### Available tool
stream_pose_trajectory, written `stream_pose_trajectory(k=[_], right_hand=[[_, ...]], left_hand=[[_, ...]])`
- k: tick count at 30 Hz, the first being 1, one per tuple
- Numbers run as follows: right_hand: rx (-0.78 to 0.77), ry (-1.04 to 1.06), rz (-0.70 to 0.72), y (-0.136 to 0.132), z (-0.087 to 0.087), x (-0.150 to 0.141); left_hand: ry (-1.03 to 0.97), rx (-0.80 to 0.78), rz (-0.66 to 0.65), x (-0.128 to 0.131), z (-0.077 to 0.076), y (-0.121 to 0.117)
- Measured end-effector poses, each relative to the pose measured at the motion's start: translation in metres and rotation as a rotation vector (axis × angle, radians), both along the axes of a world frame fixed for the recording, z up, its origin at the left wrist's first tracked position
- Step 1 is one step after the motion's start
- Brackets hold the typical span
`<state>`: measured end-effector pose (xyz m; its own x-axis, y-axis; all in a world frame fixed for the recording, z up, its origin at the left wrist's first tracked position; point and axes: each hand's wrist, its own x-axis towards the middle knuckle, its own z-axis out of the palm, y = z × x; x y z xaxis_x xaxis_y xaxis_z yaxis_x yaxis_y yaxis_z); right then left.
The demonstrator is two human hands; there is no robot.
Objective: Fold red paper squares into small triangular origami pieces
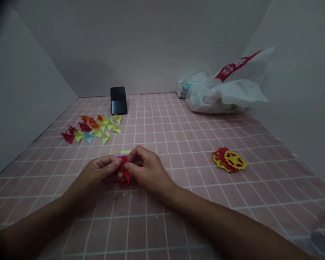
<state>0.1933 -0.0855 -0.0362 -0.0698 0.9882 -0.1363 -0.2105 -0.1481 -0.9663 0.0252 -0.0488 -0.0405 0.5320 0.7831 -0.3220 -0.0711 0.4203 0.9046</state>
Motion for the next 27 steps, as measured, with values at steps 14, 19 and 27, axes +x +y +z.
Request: stream_pose_trajectory(k=[14,19,27], right_hand=[[-0.005,0.074,0.015,-0.0013,0.0003,-0.0011],[-0.019,0.088,-0.002,-0.0014,-0.0006,-0.0022],[-0.005,0.106,0.002,-0.0018,-0.0024,-0.0032]], left_hand=[[-0.027,0.009,-0.006,0.0013,-0.0016,-0.0010],[0.010,0.058,-0.008,0.0010,-0.0006,-0.0015],[0.043,0.138,0.022,0.0024,-0.0002,-0.0042]])
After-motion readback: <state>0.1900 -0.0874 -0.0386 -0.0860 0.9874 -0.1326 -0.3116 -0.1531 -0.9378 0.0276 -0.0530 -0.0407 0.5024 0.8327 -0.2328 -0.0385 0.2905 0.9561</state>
